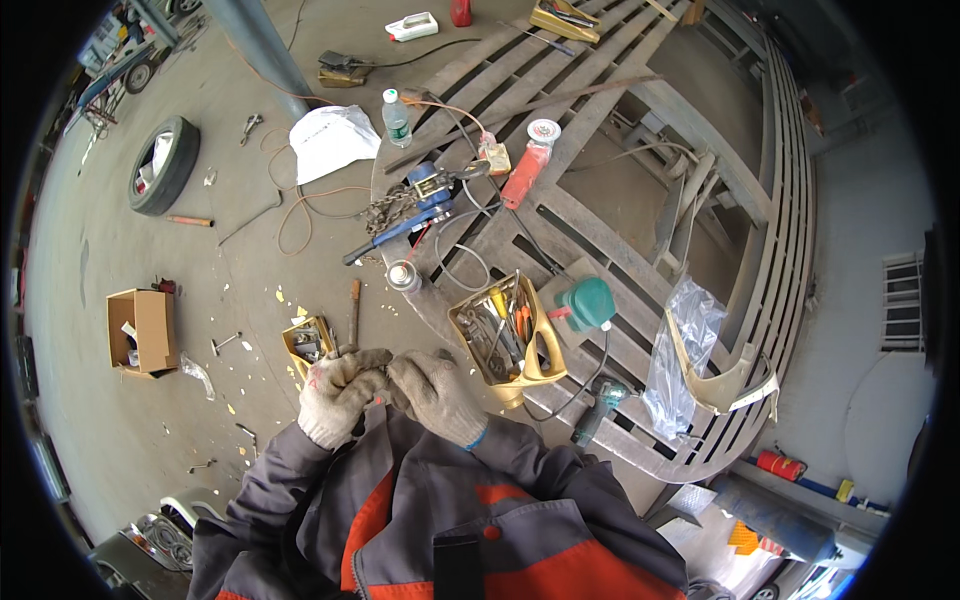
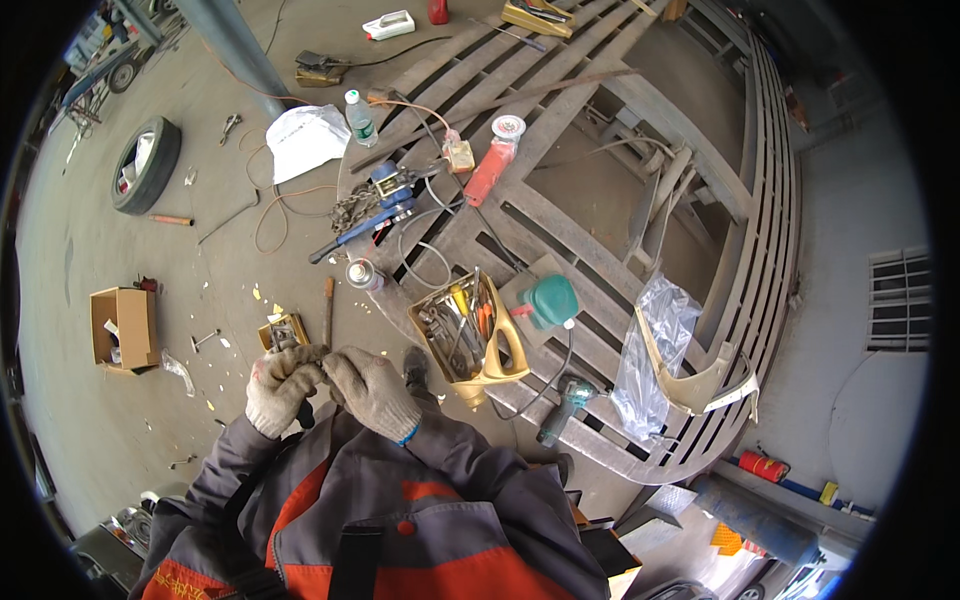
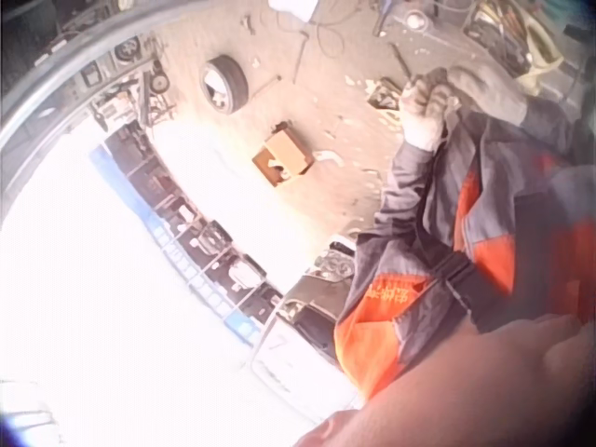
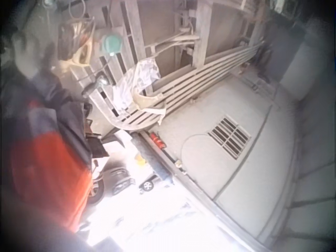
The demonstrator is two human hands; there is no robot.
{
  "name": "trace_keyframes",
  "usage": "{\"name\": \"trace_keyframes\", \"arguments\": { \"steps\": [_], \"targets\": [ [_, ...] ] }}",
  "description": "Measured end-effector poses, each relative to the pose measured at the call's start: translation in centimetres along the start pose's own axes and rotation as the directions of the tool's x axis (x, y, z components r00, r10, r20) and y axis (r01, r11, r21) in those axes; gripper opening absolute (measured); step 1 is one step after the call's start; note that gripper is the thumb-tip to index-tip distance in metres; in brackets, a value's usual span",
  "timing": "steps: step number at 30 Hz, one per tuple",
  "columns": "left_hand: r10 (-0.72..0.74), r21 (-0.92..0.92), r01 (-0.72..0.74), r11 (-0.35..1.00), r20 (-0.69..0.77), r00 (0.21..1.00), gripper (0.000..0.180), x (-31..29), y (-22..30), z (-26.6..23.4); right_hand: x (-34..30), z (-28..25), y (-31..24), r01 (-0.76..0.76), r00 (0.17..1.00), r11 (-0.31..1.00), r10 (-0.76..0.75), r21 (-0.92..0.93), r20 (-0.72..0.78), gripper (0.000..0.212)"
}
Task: The person walks through a cluttered auto repair shop and approaches a white truck. They use a screwdriver and a socket wrench to work on the front bumper area, repeatedly inserting and turning tools in the same region.
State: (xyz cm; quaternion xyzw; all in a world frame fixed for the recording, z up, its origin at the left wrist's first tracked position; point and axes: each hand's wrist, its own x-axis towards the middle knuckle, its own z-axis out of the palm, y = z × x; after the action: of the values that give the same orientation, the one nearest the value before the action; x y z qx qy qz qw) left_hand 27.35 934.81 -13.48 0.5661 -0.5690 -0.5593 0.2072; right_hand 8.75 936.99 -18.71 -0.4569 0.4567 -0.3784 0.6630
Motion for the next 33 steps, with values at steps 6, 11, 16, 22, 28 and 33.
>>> {"name": "trace_keyframes", "arguments": {
  "steps": [6, 11, 16, 22, 28, 33],
  "targets": [
    [0.029, 0.047, -0.028, 0.998, -0.03, 0.999, 0.032, 0.5, -0.6, 0.6, -0.4, 0.4, 2.1, -0.01, 0.997, 0.978, 0.024, 0.206, -0.067, 0.022],
    [-0.036, 0.049, 0.036, 0.998, -0.006, 0.999, 0.034, 0.8, -0.7, 0.8, -0.3, 0.6, 3.3, 0.143, 0.982, 0.986, -0.131, 0.085, -0.137, 0.022],
    [-0.032, 0.063, 0.032, 0.997, -0.008, 0.999, 0.034, 1.1, -1.2, 0.9, -0.3, 0.0, 2.7, -0.064, 0.995, 0.942, 0.084, 0.329, -0.046, 0.026],
    [-0.051, 0.079, 0.05, 0.996, 0.006, 0.999, 0.032, 1.2, -0.9, 1.0, 0.1, 0.3, 3.6, 0.13, 0.978, 0.977, -0.099, 0.168, -0.182, 0.026],
    [-0.044, 0.082, 0.042, 0.996, 0.021, 0.999, 0.031, 1.4, -0.5, 1.4, -0.2, -0.9, 2.7, -0.016, 0.994, 0.98, 0.036, 0.197, -0.099, 0.018],
    [-0.055, -0.019, 0.056, 0.998, 0.038, 0.998, 0.028, 1.9, -1.1, 1.5, -0.1, -0.6, 3.3, 0.292, 0.908, 0.953, -0.304, -0.085, -0.286, 0.019]
  ]
}}
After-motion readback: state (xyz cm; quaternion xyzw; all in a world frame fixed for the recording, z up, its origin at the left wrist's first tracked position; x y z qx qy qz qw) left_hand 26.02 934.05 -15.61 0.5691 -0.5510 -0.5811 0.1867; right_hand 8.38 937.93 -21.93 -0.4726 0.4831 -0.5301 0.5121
